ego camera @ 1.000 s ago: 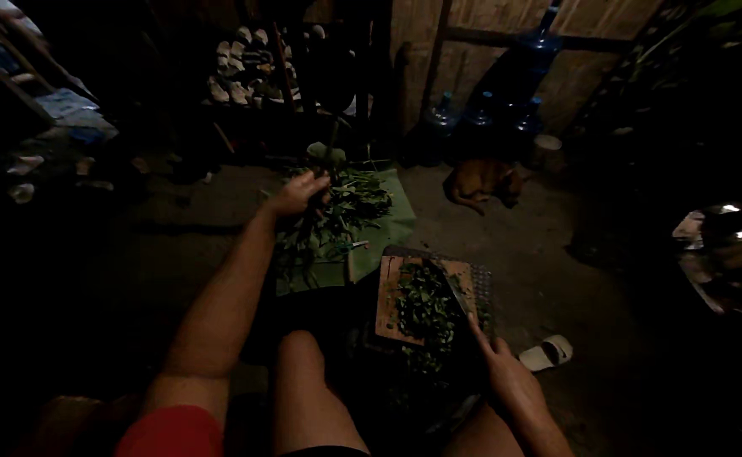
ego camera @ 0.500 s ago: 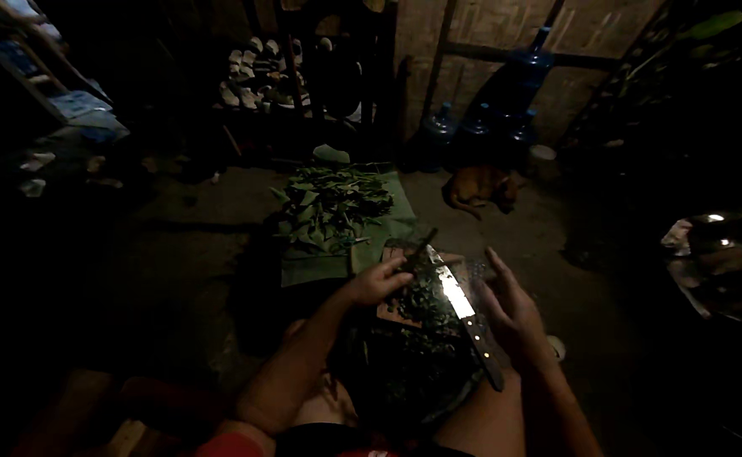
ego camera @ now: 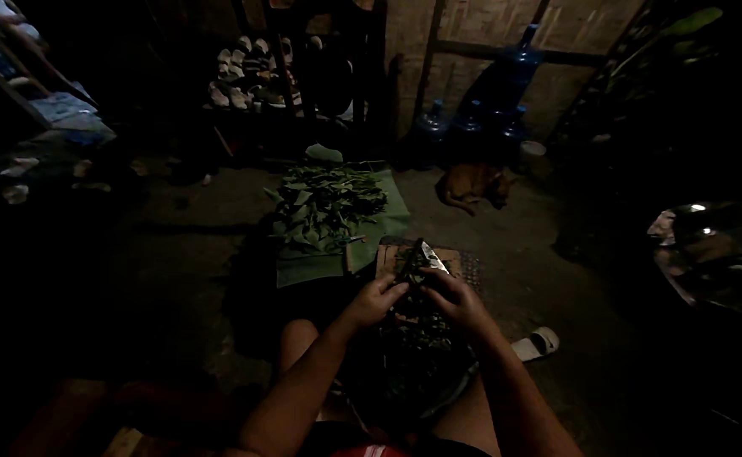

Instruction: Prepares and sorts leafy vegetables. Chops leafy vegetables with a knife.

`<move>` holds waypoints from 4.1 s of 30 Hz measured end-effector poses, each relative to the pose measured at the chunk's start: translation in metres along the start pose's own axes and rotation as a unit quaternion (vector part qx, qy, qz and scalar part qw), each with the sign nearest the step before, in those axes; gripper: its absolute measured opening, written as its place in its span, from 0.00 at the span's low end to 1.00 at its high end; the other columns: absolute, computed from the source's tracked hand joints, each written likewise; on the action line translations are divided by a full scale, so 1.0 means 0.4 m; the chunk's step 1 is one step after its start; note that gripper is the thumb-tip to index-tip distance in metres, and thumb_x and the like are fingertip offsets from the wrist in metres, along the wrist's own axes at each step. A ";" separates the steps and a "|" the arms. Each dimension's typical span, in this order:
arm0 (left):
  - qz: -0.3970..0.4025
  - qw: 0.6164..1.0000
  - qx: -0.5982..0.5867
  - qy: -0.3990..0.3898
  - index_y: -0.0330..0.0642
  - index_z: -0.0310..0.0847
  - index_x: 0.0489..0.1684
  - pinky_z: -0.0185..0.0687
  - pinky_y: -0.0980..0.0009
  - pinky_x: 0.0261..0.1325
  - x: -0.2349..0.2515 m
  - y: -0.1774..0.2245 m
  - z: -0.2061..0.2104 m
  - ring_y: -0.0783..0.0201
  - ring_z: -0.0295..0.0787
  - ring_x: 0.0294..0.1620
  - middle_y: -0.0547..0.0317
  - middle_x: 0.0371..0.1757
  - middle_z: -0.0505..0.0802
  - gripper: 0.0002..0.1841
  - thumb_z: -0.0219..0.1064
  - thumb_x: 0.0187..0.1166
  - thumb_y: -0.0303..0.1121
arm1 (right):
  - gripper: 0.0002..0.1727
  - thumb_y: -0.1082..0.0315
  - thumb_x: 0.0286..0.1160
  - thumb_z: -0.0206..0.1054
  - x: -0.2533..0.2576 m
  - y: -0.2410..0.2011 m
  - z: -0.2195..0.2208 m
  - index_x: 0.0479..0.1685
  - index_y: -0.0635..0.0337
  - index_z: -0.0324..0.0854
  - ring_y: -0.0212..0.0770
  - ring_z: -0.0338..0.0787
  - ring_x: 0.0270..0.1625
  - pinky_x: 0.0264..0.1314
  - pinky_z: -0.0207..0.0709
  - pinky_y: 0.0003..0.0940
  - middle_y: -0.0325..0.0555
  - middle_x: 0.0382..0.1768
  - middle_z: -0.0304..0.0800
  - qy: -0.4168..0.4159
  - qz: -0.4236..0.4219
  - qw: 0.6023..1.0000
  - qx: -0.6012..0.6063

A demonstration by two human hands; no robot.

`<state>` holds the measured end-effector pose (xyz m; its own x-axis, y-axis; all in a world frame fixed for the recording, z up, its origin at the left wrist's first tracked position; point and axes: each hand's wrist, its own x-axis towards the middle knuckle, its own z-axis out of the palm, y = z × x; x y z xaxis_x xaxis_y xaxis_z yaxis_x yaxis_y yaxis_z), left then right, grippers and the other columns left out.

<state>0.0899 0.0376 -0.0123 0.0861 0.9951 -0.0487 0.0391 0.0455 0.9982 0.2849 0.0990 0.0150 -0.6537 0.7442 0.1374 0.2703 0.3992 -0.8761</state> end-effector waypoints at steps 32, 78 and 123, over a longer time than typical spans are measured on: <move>0.086 0.925 0.360 -0.088 0.43 0.74 0.79 0.81 0.44 0.68 0.038 0.058 -0.017 0.51 0.89 0.63 0.44 0.62 0.90 0.25 0.49 0.93 0.48 | 0.09 0.66 0.85 0.63 0.027 0.022 0.003 0.53 0.63 0.79 0.33 0.89 0.36 0.42 0.87 0.32 0.44 0.38 0.88 0.114 0.029 0.987 0.110; 0.224 0.850 0.458 0.133 0.42 0.94 0.49 0.82 0.44 0.59 0.161 -0.209 0.133 0.44 0.89 0.57 0.47 0.53 0.93 0.09 0.69 0.78 0.28 | 0.36 0.68 0.88 0.52 -0.330 0.026 -0.018 0.96 0.42 0.49 0.52 0.90 0.27 0.31 0.85 0.52 0.54 0.33 0.92 0.032 0.193 0.936 -0.292; 0.290 0.812 0.469 0.189 0.44 0.95 0.46 0.85 0.50 0.55 0.145 -0.265 0.149 0.49 0.92 0.53 0.52 0.49 0.96 0.08 0.71 0.76 0.29 | 0.39 0.65 0.92 0.50 -0.280 0.063 0.041 0.98 0.33 0.34 0.55 0.92 0.33 0.41 0.86 0.54 0.55 0.34 0.92 -0.090 0.311 0.896 -0.303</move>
<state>0.1500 0.0853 -0.1229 0.0554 0.7891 0.6117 0.8581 -0.3508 0.3749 0.3534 0.0172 -0.0301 -0.3322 0.8472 -0.4147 0.9204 0.1952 -0.3387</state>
